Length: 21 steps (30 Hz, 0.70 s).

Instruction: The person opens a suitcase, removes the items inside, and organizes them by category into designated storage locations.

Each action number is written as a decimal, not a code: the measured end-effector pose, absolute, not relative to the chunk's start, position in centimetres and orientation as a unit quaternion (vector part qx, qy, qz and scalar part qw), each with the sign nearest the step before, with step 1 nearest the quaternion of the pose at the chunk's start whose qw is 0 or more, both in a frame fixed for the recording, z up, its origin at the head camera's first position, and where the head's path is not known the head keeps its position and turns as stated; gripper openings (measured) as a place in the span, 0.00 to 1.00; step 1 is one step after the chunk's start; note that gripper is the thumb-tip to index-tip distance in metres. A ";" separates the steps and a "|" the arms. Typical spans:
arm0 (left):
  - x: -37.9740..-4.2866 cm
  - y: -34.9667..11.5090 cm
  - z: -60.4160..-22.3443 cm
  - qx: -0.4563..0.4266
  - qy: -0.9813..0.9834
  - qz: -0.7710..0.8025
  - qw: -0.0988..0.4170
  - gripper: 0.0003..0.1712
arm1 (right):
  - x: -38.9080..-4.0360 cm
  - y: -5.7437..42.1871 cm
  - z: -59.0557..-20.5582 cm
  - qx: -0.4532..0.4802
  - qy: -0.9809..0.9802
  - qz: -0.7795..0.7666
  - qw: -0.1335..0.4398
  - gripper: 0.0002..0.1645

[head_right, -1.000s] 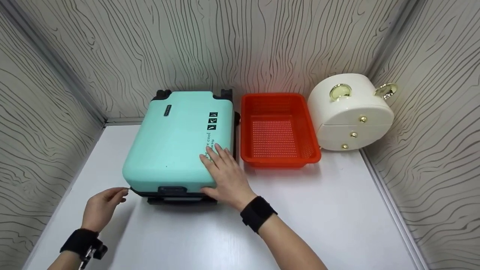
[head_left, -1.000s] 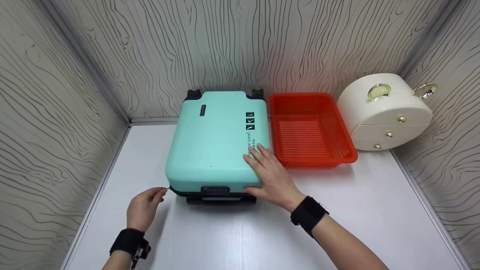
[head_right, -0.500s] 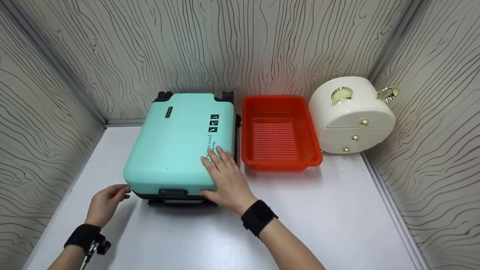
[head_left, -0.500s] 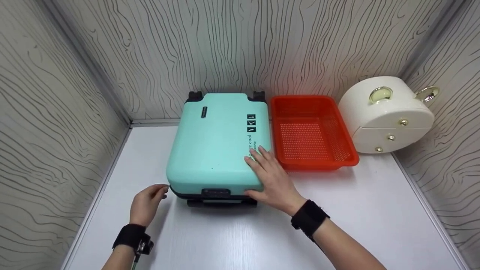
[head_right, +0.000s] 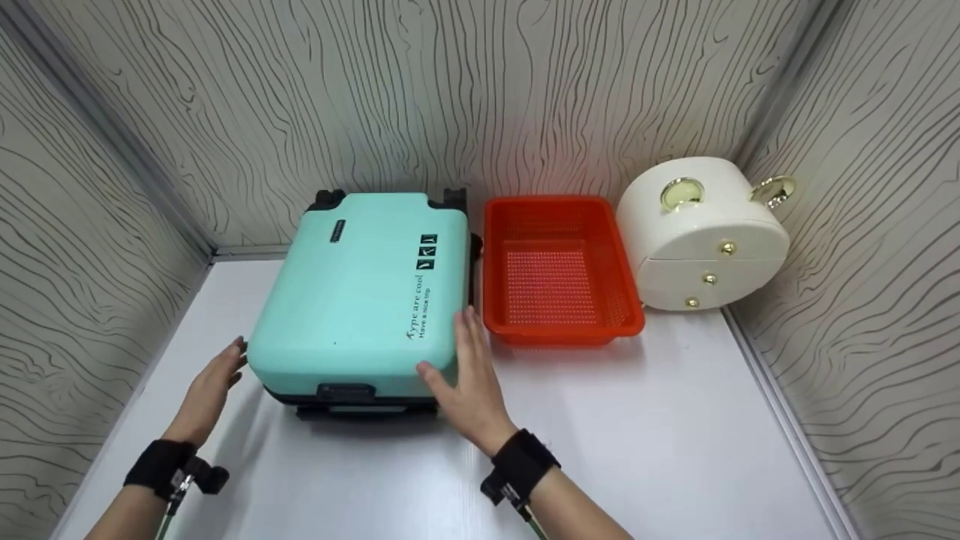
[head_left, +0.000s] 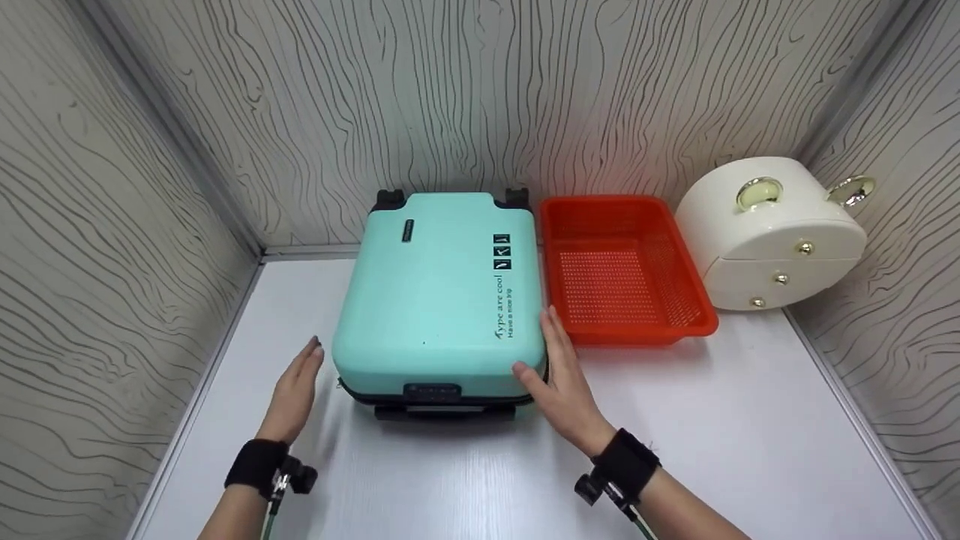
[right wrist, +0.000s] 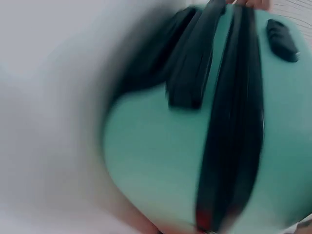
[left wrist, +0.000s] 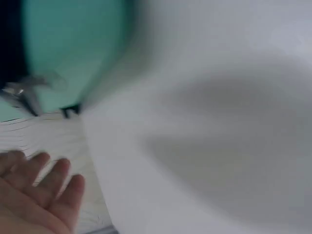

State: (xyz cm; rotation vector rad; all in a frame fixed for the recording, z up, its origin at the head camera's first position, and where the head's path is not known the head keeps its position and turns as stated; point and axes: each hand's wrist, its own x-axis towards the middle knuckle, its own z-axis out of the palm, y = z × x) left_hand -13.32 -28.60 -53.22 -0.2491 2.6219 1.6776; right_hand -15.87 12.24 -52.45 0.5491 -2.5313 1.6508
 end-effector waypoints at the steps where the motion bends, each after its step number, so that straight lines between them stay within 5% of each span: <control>1: -13.6 -28.2 -52.6 -0.075 0.816 0.573 0.015 0.46 | -15.7 12.4 -52.6 0.149 -0.804 0.576 0.006 0.52; 8: -16.0 -25.6 -49.9 -0.056 0.748 0.658 0.069 0.51 | -15.3 12.1 -53.2 0.022 -0.699 0.705 -0.121 0.54; 21: -15.0 -24.4 -49.9 -0.075 0.762 0.638 0.079 0.52 | -15.7 11.8 -53.6 0.011 -0.681 0.722 -0.124 0.56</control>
